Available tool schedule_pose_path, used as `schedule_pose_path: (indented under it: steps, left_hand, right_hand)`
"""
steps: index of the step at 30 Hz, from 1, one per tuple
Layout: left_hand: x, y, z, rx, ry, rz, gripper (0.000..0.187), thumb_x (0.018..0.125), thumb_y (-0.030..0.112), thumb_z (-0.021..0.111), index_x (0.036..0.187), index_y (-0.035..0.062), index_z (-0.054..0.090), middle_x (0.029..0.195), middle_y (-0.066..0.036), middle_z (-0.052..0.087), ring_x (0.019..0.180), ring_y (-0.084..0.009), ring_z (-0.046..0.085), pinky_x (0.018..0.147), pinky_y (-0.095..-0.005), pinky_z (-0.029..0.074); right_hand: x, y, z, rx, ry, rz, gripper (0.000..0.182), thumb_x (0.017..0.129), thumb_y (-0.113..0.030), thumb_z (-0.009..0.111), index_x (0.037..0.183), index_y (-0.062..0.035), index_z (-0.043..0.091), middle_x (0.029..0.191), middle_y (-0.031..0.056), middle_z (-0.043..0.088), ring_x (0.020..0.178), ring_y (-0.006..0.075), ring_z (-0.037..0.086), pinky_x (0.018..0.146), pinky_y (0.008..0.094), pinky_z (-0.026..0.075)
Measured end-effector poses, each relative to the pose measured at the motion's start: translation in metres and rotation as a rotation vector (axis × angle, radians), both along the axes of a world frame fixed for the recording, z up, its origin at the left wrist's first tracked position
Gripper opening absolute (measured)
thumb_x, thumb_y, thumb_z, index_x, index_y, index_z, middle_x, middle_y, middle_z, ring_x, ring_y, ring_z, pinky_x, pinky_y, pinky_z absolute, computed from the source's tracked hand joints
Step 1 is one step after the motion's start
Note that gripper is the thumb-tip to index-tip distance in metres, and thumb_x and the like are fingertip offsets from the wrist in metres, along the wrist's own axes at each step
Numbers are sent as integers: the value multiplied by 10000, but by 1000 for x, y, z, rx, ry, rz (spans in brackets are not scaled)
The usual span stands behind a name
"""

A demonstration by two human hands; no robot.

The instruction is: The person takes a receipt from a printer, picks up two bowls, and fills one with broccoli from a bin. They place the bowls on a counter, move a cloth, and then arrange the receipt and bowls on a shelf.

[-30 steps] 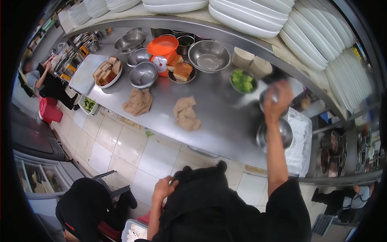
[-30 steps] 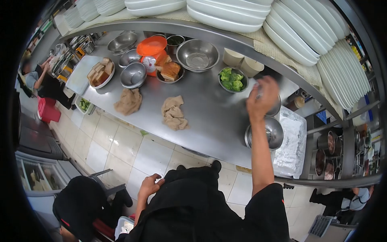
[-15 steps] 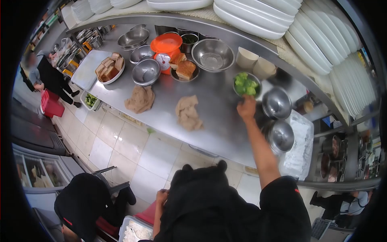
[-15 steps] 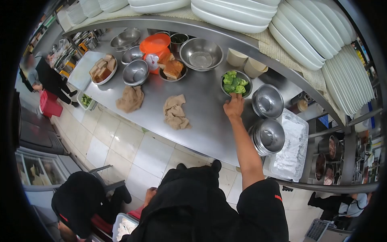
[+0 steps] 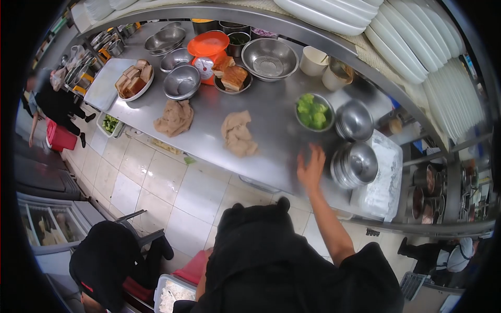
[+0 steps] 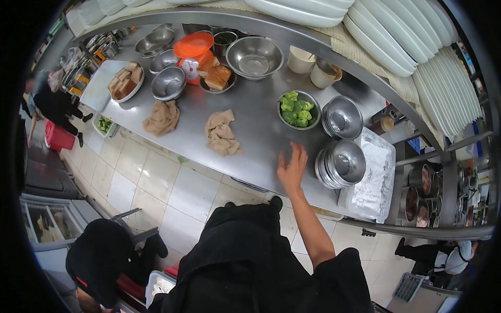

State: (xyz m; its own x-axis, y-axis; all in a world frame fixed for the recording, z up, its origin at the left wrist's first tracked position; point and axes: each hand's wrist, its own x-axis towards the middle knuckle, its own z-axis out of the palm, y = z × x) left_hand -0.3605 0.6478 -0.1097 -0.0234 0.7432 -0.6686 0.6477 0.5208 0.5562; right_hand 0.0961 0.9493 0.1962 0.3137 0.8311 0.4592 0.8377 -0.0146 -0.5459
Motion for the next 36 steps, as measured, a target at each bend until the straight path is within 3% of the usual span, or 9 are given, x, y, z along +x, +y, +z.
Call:
schedule_pose_path:
  steps: [5, 9, 11, 16, 20, 23, 28, 32, 36]
  left_hand:
    - [2, 36, 17, 289, -11, -67, 329, 812, 252, 595, 929, -42, 683, 838, -134, 685, 737, -236, 638, 672, -341, 495]
    - [31, 70, 101, 48, -107, 293, 315, 812, 276, 575, 903, -2, 691, 798, -91, 654, 662, -188, 581, 576, -345, 457]
    - [27, 83, 88, -226, -190, 458, 289, 812, 270, 577, 883, 15, 692, 768, -69, 632, 641, -167, 550, 542, -349, 439]
    - [17, 75, 64, -189, -104, 220, 361, 851, 294, 478, 1006, 47, 690, 887, -124, 683, 793, -227, 629, 701, -352, 476]
    - [1, 50, -35, -237, 72, -10, 408, 877, 308, 395, 1096, 85, 655, 1002, -176, 674, 927, -277, 637, 847, -355, 452]
    - [22, 69, 40, -317, 43, 82, 395, 879, 298, 394, 1086, 86, 656, 1015, -198, 663, 966, -312, 625, 874, -394, 441]
    - [10, 58, -15, -352, -45, 108, 391, 885, 303, 388, 1089, 103, 655, 1050, -208, 647, 1026, -328, 604, 892, -410, 429]
    - [8, 67, -24, -308, 58, -96, 392, 888, 321, 391, 1107, 125, 651, 1088, -198, 631, 1082, -339, 574, 917, -408, 424]
    - [8, 72, -16, -234, 27, -98, 395, 895, 315, 380, 1132, 144, 644, 1104, -180, 630, 1096, -328, 568, 946, -392, 422]
  right_hand:
    - [-10, -41, -29, -70, -4, -10, 455, 810, -84, 608, 1228, 8, 451, 1250, 230, 433, 1142, 406, 398, 974, 470, 330]
    - [-12, -56, -51, -100, -91, 2, 429, 828, -109, 585, 1216, 17, 450, 1248, 232, 427, 1159, 417, 386, 988, 479, 324]
    - [-12, -58, -56, -103, -140, 1, 428, 829, -121, 579, 1213, 15, 450, 1247, 232, 423, 1168, 422, 381, 994, 485, 322]
    - [-15, -57, -55, -108, -162, -16, 435, 822, -144, 571, 1212, 4, 448, 1253, 227, 419, 1173, 422, 382, 994, 491, 328]
    - [-16, -56, -54, -119, -169, -33, 441, 816, -151, 571, 1213, -3, 448, 1256, 223, 418, 1179, 417, 382, 994, 490, 329]
    - [-16, -56, -56, -117, -176, -39, 446, 814, -154, 571, 1216, -7, 447, 1258, 221, 418, 1185, 412, 381, 994, 488, 330]
    - [-17, -56, -54, -132, -189, -47, 449, 818, -165, 567, 1221, -9, 444, 1264, 218, 416, 1193, 407, 378, 992, 487, 331]
    - [-17, -56, -56, -137, -197, -46, 453, 824, -177, 562, 1227, -9, 440, 1268, 217, 415, 1199, 407, 373, 992, 487, 329]
    - [-17, -56, -56, -146, -195, -51, 453, 829, -187, 557, 1229, -10, 439, 1270, 216, 414, 1204, 407, 370, 994, 488, 325]
